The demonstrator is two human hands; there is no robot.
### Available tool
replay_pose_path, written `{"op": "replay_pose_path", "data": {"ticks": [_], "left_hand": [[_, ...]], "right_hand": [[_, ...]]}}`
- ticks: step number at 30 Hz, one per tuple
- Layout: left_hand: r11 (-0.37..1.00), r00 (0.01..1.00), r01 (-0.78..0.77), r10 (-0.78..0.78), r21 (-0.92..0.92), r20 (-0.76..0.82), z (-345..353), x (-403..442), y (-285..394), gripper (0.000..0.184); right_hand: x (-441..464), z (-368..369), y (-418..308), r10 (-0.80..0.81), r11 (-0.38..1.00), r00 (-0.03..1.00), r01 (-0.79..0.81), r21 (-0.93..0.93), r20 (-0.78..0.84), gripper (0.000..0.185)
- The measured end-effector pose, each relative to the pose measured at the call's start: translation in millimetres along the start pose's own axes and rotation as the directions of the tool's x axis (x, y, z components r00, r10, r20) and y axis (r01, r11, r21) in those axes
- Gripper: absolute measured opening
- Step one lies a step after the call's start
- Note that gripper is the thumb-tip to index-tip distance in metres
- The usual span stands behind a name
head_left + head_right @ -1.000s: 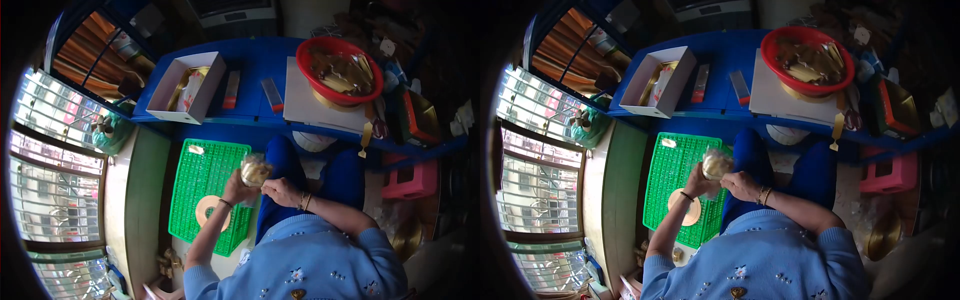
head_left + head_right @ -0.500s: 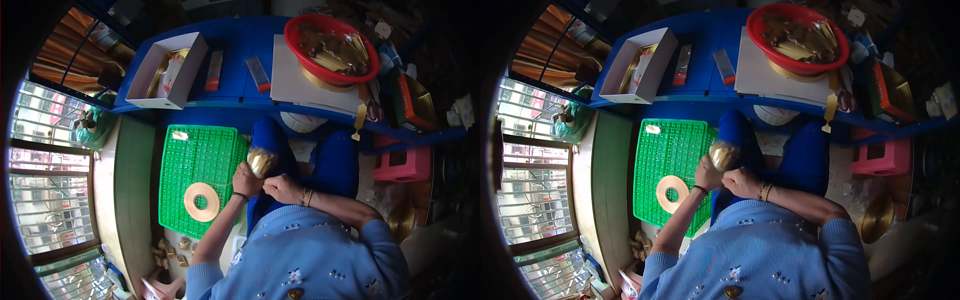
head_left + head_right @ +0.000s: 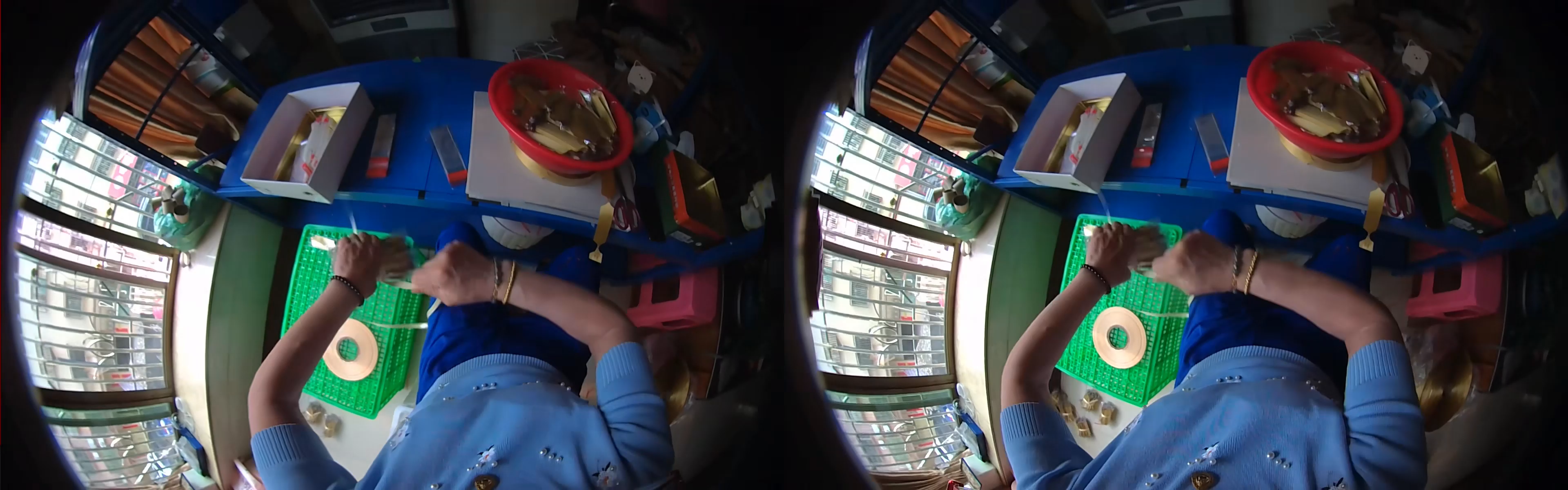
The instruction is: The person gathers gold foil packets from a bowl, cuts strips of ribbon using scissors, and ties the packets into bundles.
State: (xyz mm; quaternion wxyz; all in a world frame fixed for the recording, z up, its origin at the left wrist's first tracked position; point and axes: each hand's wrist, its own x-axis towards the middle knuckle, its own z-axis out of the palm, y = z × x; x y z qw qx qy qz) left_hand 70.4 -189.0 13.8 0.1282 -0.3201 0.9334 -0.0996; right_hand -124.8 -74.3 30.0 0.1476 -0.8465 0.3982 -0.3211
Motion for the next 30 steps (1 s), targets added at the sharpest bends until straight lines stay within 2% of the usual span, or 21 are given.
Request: {"op": "replay_pose_path", "data": {"ticks": [2, 3, 6, 8, 9, 11, 12, 13, 14, 15, 17, 19, 20, 21, 22, 23, 25, 26, 29, 30], "left_hand": [[0.977, 0.970, -0.205, 0.195, 0.057, 0.145, -46, -9, 13, 0.043], [0.961, 0.962, -0.274, 0.274, -0.038, -0.017, -35, -17, 9, 0.047], [0.859, 0.939, -0.344, 0.308, -0.379, -0.152, -90, -43, 17, 0.058], [0.705, 0.953, -0.300, 0.257, -0.643, -0.162, -111, -56, 17, 0.070], [0.604, 0.966, -0.246, 0.213, -0.758, -0.143, -113, -62, 17, 0.076], [0.320, 0.978, -0.192, 0.140, -0.928, -0.154, -99, -62, 15, 0.075], [0.195, 0.985, -0.153, 0.103, -0.969, -0.135, -89, -58, 13, 0.073], [0.062, 0.992, -0.113, 0.065, -0.992, -0.109, -76, -54, 13, 0.071], [-0.021, 0.994, 0.112, 0.015, -0.993, 0.112, -60, -52, 14, 0.065], [-0.332, 0.988, 0.152, 0.064, -0.931, 0.139, -33, -48, 13, 0.061], [-0.578, 0.993, 0.114, 0.035, -0.808, 0.114, -2, -43, 31, 0.057], [-0.657, 0.982, 0.185, 0.087, -0.731, 0.169, 10, -40, 55, 0.057], [-0.676, 0.986, 0.130, 0.011, -0.725, 0.166, 10, -38, 72, 0.058], [-0.613, 0.996, 0.083, 0.015, -0.785, 0.094, 6, -35, 80, 0.062], [-0.403, 0.992, 0.115, 0.004, -0.908, 0.124, -3, -30, 79, 0.073], [-0.172, 0.989, 0.145, -0.017, -0.974, 0.150, -8, -26, 78, 0.085], [0.291, 0.968, 0.071, -0.250, -0.954, -0.005, 14, -22, 84, 0.079], [0.515, 0.938, 0.073, -0.327, -0.854, -0.117, 28, -19, 86, 0.077], [0.744, 0.946, 0.227, -0.322, -0.628, -0.039, 55, -3, 100, 0.080], [0.748, 0.947, 0.263, -0.319, -0.610, 0.017, 63, 0, 110, 0.076]], "right_hand": [[31, -31, 13, -0.089, 0.995, 0.996, 0.088, -0.043, -0.030, 0.017], [39, -43, 22, -0.087, 0.996, 0.995, 0.085, -0.032, -0.050, 0.015], [35, -45, 50, 0.082, 0.953, 0.996, -0.066, 0.294, -0.041, 0.017], [16, -26, 58, 0.213, 0.853, 0.976, -0.167, 0.495, -0.038, 0.019], [5, -18, 59, 0.300, 0.807, 0.954, -0.250, 0.534, -0.007, 0.019], [-19, 1, 52, 0.460, 0.682, 0.885, -0.408, 0.607, 0.078, 0.019], [-32, 11, 43, 0.463, 0.700, 0.886, -0.371, 0.610, 0.009, 0.020], [-45, 22, 33, 0.464, 0.714, 0.884, -0.336, 0.614, -0.057, 0.020], [-54, 33, 24, 0.464, 0.728, 0.878, -0.301, 0.616, -0.120, 0.021], [-56, 35, 10, 0.416, 0.772, 0.884, -0.218, 0.597, -0.214, 0.021], [-52, 26, -21, 0.315, 0.845, 0.855, -0.055, 0.532, -0.413, 0.023], [-56, 28, -24, 0.402, 0.721, 0.862, -0.089, 0.688, -0.309, 0.026], [-59, 34, -20, 0.455, 0.625, 0.855, -0.107, 0.774, -0.249, 0.027], [-62, 38, -19, 0.500, 0.517, 0.847, -0.123, 0.847, -0.181, 0.029], [-61, 33, -20, 0.521, 0.407, 0.833, -0.051, 0.912, -0.186, 0.030], [-63, 33, -19, 0.550, 0.397, 0.829, -0.149, 0.905, -0.105, 0.030], [-66, 41, -16, 0.598, 0.367, 0.800, -0.334, 0.868, 0.055, 0.029], [-66, 56, -12, 0.580, 0.526, 0.814, -0.337, 0.781, -0.039, 0.029], [-77, 95, 18, 0.595, 0.622, 0.802, -0.416, 0.664, -0.055, 0.027], [-84, 100, 21, 0.631, 0.616, 0.776, -0.485, 0.621, -0.020, 0.025]]}}
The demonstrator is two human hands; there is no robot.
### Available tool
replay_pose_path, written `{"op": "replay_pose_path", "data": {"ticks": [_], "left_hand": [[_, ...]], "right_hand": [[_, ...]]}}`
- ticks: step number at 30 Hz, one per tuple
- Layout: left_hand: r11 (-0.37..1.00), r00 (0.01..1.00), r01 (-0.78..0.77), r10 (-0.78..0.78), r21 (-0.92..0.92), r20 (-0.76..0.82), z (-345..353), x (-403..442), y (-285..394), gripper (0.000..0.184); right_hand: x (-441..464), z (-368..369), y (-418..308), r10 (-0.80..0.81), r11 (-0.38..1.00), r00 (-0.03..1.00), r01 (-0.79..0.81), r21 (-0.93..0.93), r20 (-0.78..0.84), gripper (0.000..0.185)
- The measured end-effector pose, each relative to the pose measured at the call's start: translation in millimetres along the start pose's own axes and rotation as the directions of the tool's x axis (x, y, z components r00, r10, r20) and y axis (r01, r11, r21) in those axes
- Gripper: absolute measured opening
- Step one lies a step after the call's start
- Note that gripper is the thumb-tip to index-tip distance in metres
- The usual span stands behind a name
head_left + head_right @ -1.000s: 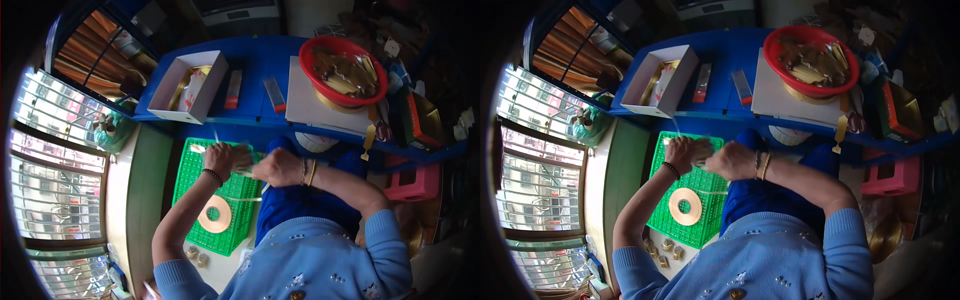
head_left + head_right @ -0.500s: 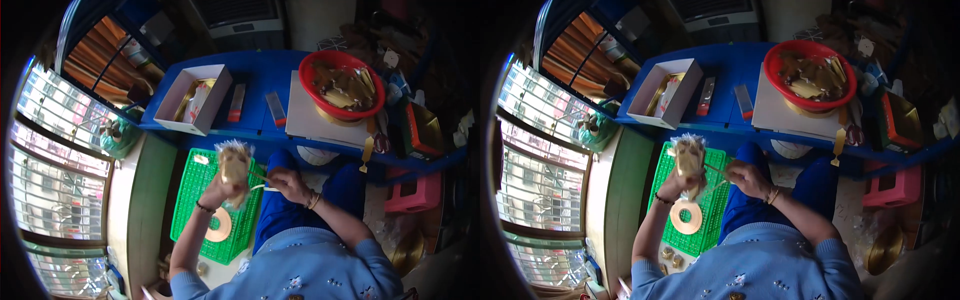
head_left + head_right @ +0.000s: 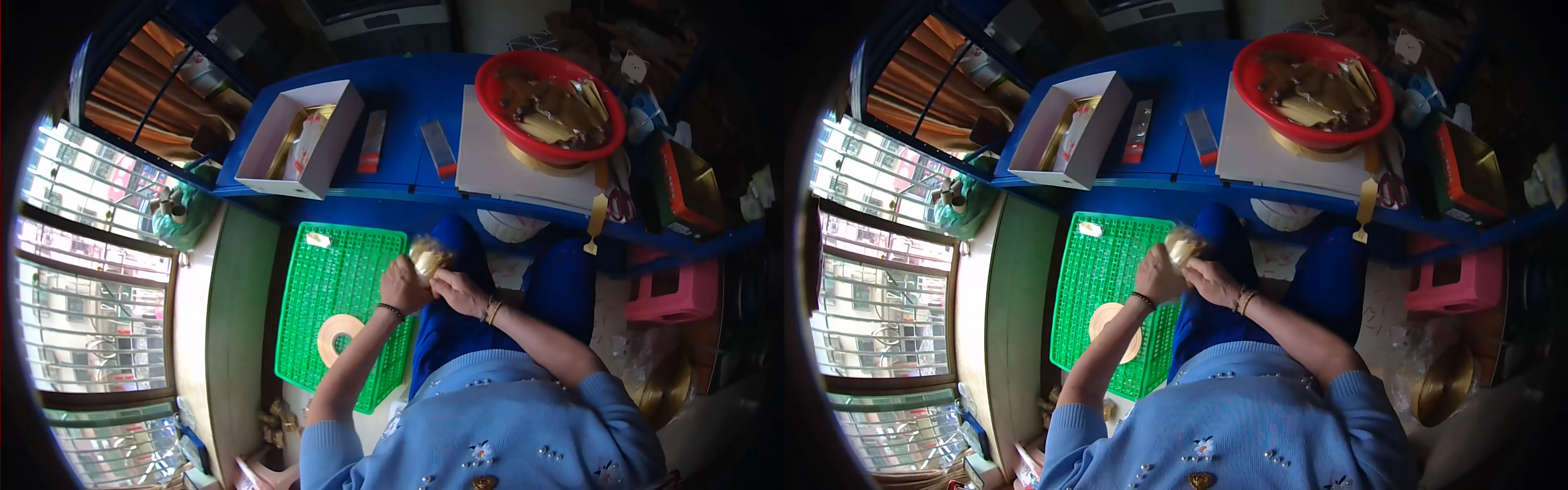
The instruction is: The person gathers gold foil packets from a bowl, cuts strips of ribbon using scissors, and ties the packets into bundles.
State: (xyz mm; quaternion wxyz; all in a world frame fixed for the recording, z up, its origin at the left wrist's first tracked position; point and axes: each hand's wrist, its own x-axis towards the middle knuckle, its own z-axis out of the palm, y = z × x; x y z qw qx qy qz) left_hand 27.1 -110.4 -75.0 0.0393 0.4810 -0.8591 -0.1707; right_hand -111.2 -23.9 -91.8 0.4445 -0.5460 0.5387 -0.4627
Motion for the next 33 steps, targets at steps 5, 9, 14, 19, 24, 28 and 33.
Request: {"op": "replay_pose_path", "data": {"ticks": [5, 9, 14, 19, 24, 28, 33], "left_hand": [[0.989, 0.990, 0.058, -0.040, -0.138, 0.134, 30, -19, 13, 0.068], [0.994, 0.998, 0.058, -0.058, -0.096, 0.004, 49, -21, 14, 0.060], [0.980, 0.991, 0.135, -0.135, -0.147, 0.015, 52, -16, 20, 0.059], [0.973, 0.989, 0.141, -0.129, -0.186, 0.074, 51, -6, 27, 0.065], [0.981, 0.986, 0.128, -0.110, -0.146, 0.122, 52, 4, 34, 0.067], [0.991, 0.971, 0.076, -0.049, -0.106, 0.232, 51, 16, 23, 0.074], [0.992, 0.950, -0.056, 0.017, 0.117, 0.313, 3, 43, 20, 0.072]], "right_hand": [[-27, -7, 11, 0.055, 0.989, 0.998, -0.056, -0.134, -0.010, 0.023], [-31, 1, 2, 0.020, 0.952, 1.000, -0.026, -0.304, -0.021, 0.022], [-52, 1, -11, -0.035, 0.927, 0.999, 0.038, -0.374, 0.015, 0.021], [-64, -9, -23, -0.124, 0.927, 0.992, 0.107, -0.361, -0.023, 0.022], [-72, -20, -36, -0.119, 0.932, 0.992, 0.095, -0.349, -0.048, 0.022], [-70, -22, -31, -0.109, 0.948, 0.990, 0.075, -0.309, -0.093, 0.018], [-45, -42, -38, -0.374, 0.904, 0.886, 0.282, -0.320, -0.276, 0.015]]}}
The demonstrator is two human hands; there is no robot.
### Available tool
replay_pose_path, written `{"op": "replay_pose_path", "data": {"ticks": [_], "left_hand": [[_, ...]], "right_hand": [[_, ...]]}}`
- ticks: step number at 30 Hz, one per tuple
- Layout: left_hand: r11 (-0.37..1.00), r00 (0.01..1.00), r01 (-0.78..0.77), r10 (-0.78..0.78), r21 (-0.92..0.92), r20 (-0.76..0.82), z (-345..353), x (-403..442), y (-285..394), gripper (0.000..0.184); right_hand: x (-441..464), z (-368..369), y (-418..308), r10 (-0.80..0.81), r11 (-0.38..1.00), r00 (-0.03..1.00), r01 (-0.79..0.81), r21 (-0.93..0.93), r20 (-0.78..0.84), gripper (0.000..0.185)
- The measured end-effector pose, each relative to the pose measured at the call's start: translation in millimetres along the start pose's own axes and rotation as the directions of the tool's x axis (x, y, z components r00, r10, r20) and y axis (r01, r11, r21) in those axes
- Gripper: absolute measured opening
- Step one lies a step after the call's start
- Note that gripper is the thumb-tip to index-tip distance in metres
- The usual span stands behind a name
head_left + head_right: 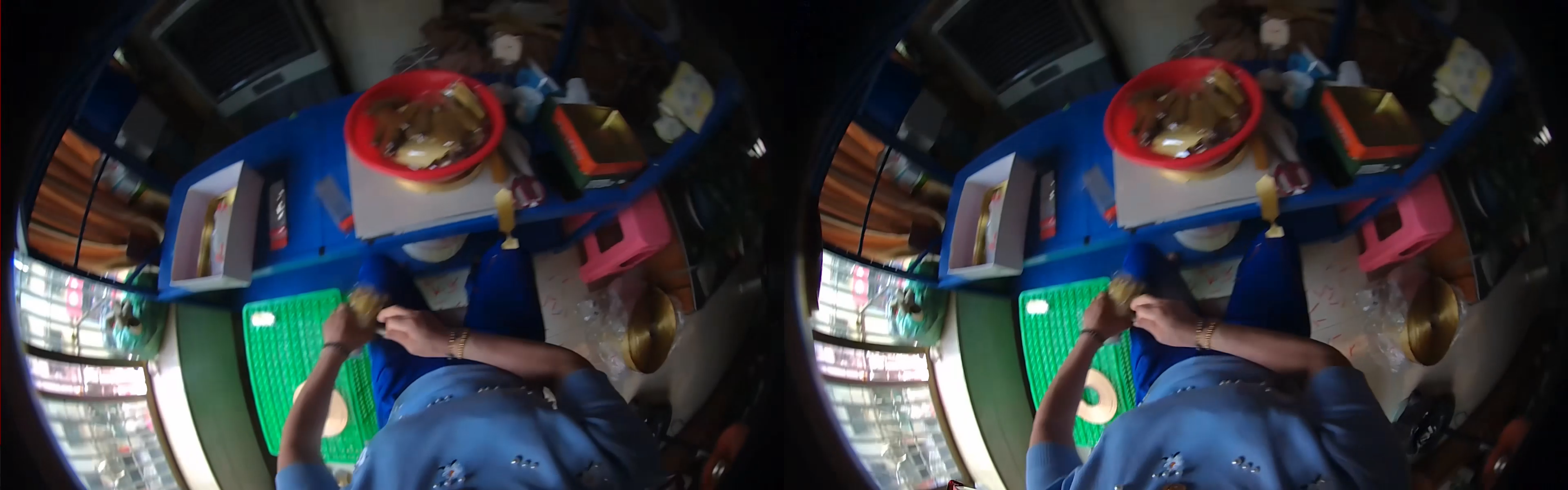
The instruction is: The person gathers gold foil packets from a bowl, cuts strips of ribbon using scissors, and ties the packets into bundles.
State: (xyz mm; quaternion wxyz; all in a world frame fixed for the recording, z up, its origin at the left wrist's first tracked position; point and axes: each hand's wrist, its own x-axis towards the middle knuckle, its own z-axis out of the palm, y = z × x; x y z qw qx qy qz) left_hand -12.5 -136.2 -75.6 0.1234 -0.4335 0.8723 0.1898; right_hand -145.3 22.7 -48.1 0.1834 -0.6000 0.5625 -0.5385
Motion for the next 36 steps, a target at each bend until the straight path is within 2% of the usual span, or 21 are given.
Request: {"op": "replay_pose_path", "data": {"ticks": [2, 4, 7, 10, 12, 14, 16, 17, 18, 19, 20, 21, 22, 23, 24, 25, 27, 30, 31, 34, 36], "left_hand": [[0.967, 0.996, -0.093, 0.088, 0.238, 0.032, -20, -2, -8, 0.072], [0.892, 0.983, -0.183, 0.167, 0.414, 0.075, -52, -12, 3, 0.090], [0.856, 0.961, -0.275, 0.243, 0.438, 0.129, -93, -31, 33, 0.087], [0.835, 0.936, -0.351, 0.329, 0.422, 0.127, -107, -44, 42, 0.086], [0.830, 0.930, -0.368, 0.339, 0.418, 0.146, -127, -52, 52, 0.082], [0.784, 0.917, -0.395, 0.362, 0.479, 0.165, -143, -55, 54, 0.078], [0.784, 0.922, -0.372, 0.374, 0.496, 0.101, -149, -54, 44, 0.075], [0.859, 0.953, -0.304, 0.279, 0.413, 0.120, -158, -51, 50, 0.073], [0.921, 0.975, -0.208, 0.168, 0.329, 0.146, -169, -49, 55, 0.070], [0.942, 0.974, -0.220, 0.197, 0.253, 0.116, -160, -40, 34, 0.068], [0.956, 0.973, -0.227, 0.216, 0.185, 0.076, -147, -27, 6, 0.066], [0.981, 0.973, -0.158, 0.136, 0.113, 0.186, -142, -18, 1, 0.065], [0.995, 0.956, -0.086, 0.071, 0.042, 0.285, -141, -13, 6, 0.064], [0.997, 0.961, -0.073, 0.081, -0.041, 0.265, -144, -18, 18, 0.064], [0.989, 0.965, -0.078, 0.108, -0.129, 0.239, -146, -21, 29, 0.065], [0.674, 0.925, 0.027, 0.262, -0.738, 0.274, -123, -10, 16, 0.064], [0.464, 0.850, -0.172, 0.515, -0.869, 0.107, -114, -5, 17, 0.063], [0.407, 0.850, -0.019, 0.488, -0.913, 0.200, -117, -7, 19, 0.060], [0.323, 0.809, 0.041, 0.544, -0.945, 0.222, -112, -4, 13, 0.060], [0.114, 0.840, 0.111, 0.520, -0.987, 0.155, -99, -8, 17, 0.060], [0.073, 0.843, 0.159, 0.509, -0.985, 0.174, -99, -13, 13, 0.061]], "right_hand": [[18, -10, 16, 0.083, 0.991, 0.982, -0.064, -0.115, 0.172, 0.019], [42, -20, 14, -0.003, 0.985, 0.944, 0.060, -0.162, 0.331, 0.022], [91, -25, 6, -0.257, 0.913, 0.878, 0.358, -0.197, 0.404, 0.026], [135, -36, -4, -0.343, 0.854, 0.849, 0.460, -0.243, 0.402, 0.029], [148, -45, 2, -0.298, 0.920, 0.873, 0.371, -0.129, 0.386, 0.031], [143, -61, 12, -0.256, 0.931, 0.924, 0.314, -0.185, 0.284, 0.030], [129, -92, 24, -0.367, 0.905, 0.929, 0.367, -0.214, 0.038, 0.031], [118, -111, 41, -0.325, 0.923, 0.941, 0.294, -0.250, -0.095, 0.022], [103, -144, 68, -0.353, 0.890, 0.932, 0.306, -0.339, -0.085, 0.009], [85, -162, 91, 0.080, 0.993, 0.911, -0.107, -0.045, -0.406, 0.009], [70, -196, 99, -0.009, 0.928, 0.867, -0.178, -0.327, -0.498, 0.010], [49, -226, 152, 0.101, 0.859, 0.807, -0.365, -0.358, -0.581, 0.011], [38, -251, 139, 0.099, 0.483, 0.830, -0.523, -0.703, -0.550, 0.013], [29, -268, 142, 0.287, 0.410, 0.794, -0.607, -0.681, -0.536, 0.019], [15, -281, 162, 0.329, 0.290, 0.796, -0.597, -0.748, -0.508, 0.030], [10, -287, 168, 0.455, 0.238, 0.738, -0.640, -0.730, -0.498, 0.038], [16, -289, 166, 0.515, 0.154, 0.681, -0.671, -0.726, -0.520, 0.041], [24, -288, 164, 0.573, 0.074, 0.619, -0.692, -0.718, -0.537, 0.040], [35, -290, 149, 0.617, 0.059, 0.594, -0.689, -0.722, -0.516, 0.039], [47, -297, 147, 0.672, 0.028, 0.558, -0.676, -0.736, -0.487, 0.037], [52, -301, 149, 0.712, -0.021, 0.530, -0.640, -0.768, -0.461, 0.039]]}}
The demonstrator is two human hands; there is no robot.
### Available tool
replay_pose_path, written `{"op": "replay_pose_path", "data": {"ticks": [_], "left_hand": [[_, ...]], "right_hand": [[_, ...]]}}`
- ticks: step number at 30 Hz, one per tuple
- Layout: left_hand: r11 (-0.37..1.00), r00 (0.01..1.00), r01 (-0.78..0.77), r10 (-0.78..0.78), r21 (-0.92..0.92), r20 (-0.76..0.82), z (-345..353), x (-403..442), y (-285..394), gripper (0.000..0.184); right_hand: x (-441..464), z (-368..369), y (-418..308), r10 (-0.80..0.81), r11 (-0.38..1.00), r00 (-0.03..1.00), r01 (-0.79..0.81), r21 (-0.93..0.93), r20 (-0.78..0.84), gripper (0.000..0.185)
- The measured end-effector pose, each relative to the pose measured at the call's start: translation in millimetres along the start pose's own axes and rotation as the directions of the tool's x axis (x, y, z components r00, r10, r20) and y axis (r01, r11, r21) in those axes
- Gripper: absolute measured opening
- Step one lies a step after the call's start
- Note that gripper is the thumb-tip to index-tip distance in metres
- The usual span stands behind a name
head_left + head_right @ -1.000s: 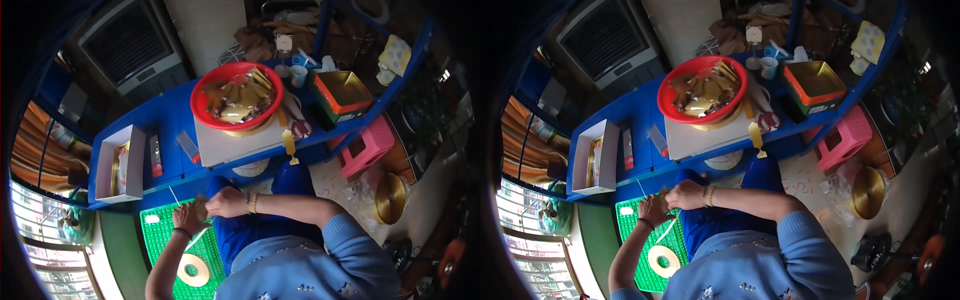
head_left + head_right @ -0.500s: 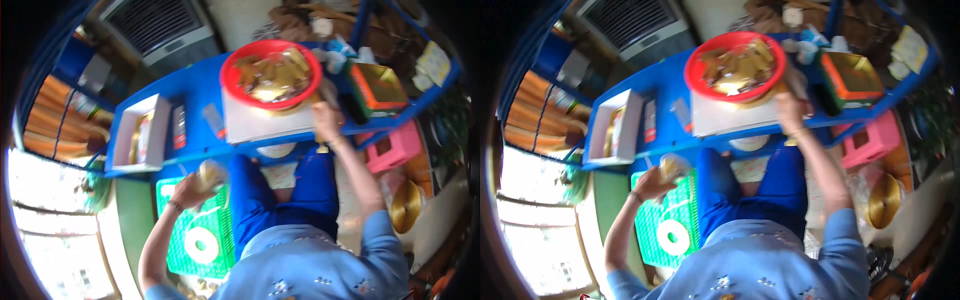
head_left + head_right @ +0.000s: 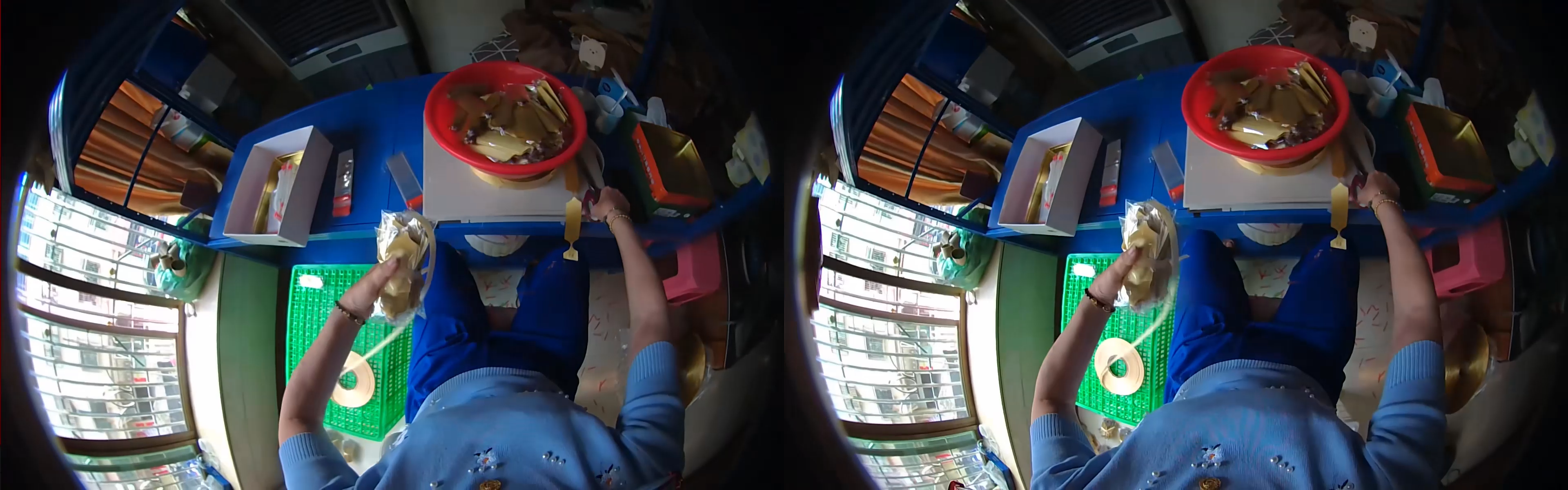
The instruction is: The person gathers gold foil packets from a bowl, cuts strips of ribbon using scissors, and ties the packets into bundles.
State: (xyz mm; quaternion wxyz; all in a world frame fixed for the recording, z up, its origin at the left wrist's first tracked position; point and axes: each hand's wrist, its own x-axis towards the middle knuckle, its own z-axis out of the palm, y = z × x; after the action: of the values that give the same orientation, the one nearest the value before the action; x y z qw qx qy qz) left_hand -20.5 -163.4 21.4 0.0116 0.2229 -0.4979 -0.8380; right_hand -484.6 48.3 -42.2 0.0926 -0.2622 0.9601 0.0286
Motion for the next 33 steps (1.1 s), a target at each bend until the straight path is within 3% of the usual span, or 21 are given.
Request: {"op": "replay_pose_path", "data": {"ticks": [4, 6, 8, 10, 12, 13, 16, 19, 22, 25, 27, 29, 31, 32, 33], "left_hand": [[0.999, 0.997, -0.036, 0.035, -0.016, -0.065, -8, -9, -3, 0.061], [0.999, 0.997, -0.030, 0.028, -0.014, -0.068, -13, -13, -2, 0.061], [1.000, 0.999, -0.020, 0.020, -0.006, -0.048, -20, -15, -1, 0.062], [0.995, 0.996, 0.010, -0.001, 0.096, -0.091, -24, -16, 5, 0.063], [0.971, 0.995, 0.011, 0.012, 0.238, -0.096, -23, -10, 16, 0.065], [0.904, 0.994, 0.020, 0.026, 0.427, -0.102, -11, -10, 36, 0.063], [0.780, 0.992, -0.076, 0.125, 0.622, -0.035, 17, -11, 77, 0.064], [0.737, 0.992, -0.057, 0.116, 0.674, -0.043, 32, -18, 106, 0.062], [0.712, 0.996, -0.036, 0.086, 0.701, -0.037, 51, -29, 126, 0.060], [0.650, 0.989, -0.081, 0.147, 0.756, -0.020, 55, -32, 125, 0.059], [0.636, 0.984, -0.096, 0.178, 0.766, -0.024, 51, -34, 123, 0.059], [0.929, 0.982, -0.169, 0.188, 0.330, -0.028, 13, -35, 107, 0.059], [0.887, 0.967, -0.175, 0.237, 0.426, -0.097, 10, -35, 104, 0.051], [0.674, 0.935, -0.123, 0.325, 0.728, -0.143, 15, -39, 105, 0.042], [0.893, 0.971, -0.097, 0.183, 0.439, -0.157, -29, -40, 91, 0.042]], "right_hand": [[-22, -9, 20, 0.080, 0.953, 0.993, -0.101, 0.285, 0.085, 0.025], [-12, 51, 73, -0.145, 0.614, 0.959, -0.107, 0.782, 0.245, 0.013], [-51, 93, 107, -0.338, 0.361, 0.941, 0.111, 0.926, 0.018, 0.015], [-134, 62, 77, -0.368, 0.136, 0.920, -0.091, 0.987, 0.136, 0.024], [-186, 30, 44, -0.461, 0.267, 0.827, -0.215, 0.939, 0.321, 0.035], [-193, 33, 33, -0.539, 0.374, 0.813, -0.004, 0.928, 0.221, 0.044], [-208, 17, -20, -0.715, 0.521, 0.699, 0.518, 0.678, 0.015, 0.065], [-205, 22, -74, -0.782, 0.368, 0.587, 0.708, 0.603, -0.211, 0.073], [-206, 21, -117, -0.826, 0.234, 0.425, 0.856, 0.461, -0.371, 0.070], [-213, 11, -143, -0.824, 0.256, 0.515, 0.711, 0.655, -0.237, 0.054], [-215, 15, -140, -0.821, 0.330, 0.537, 0.725, 0.604, -0.196, 0.045], [-216, 19, -126, -0.791, 0.406, 0.584, 0.725, 0.557, -0.184, 0.038], [-212, 20, -90, -0.721, 0.500, 0.662, 0.700, 0.510, -0.202, 0.034], [-210, 19, -68, -0.654, 0.576, 0.736, 0.634, 0.516, -0.174, 0.033], [-209, 19, -44, -0.576, 0.646, 0.804, 0.559, 0.519, -0.149, 0.033]]}}
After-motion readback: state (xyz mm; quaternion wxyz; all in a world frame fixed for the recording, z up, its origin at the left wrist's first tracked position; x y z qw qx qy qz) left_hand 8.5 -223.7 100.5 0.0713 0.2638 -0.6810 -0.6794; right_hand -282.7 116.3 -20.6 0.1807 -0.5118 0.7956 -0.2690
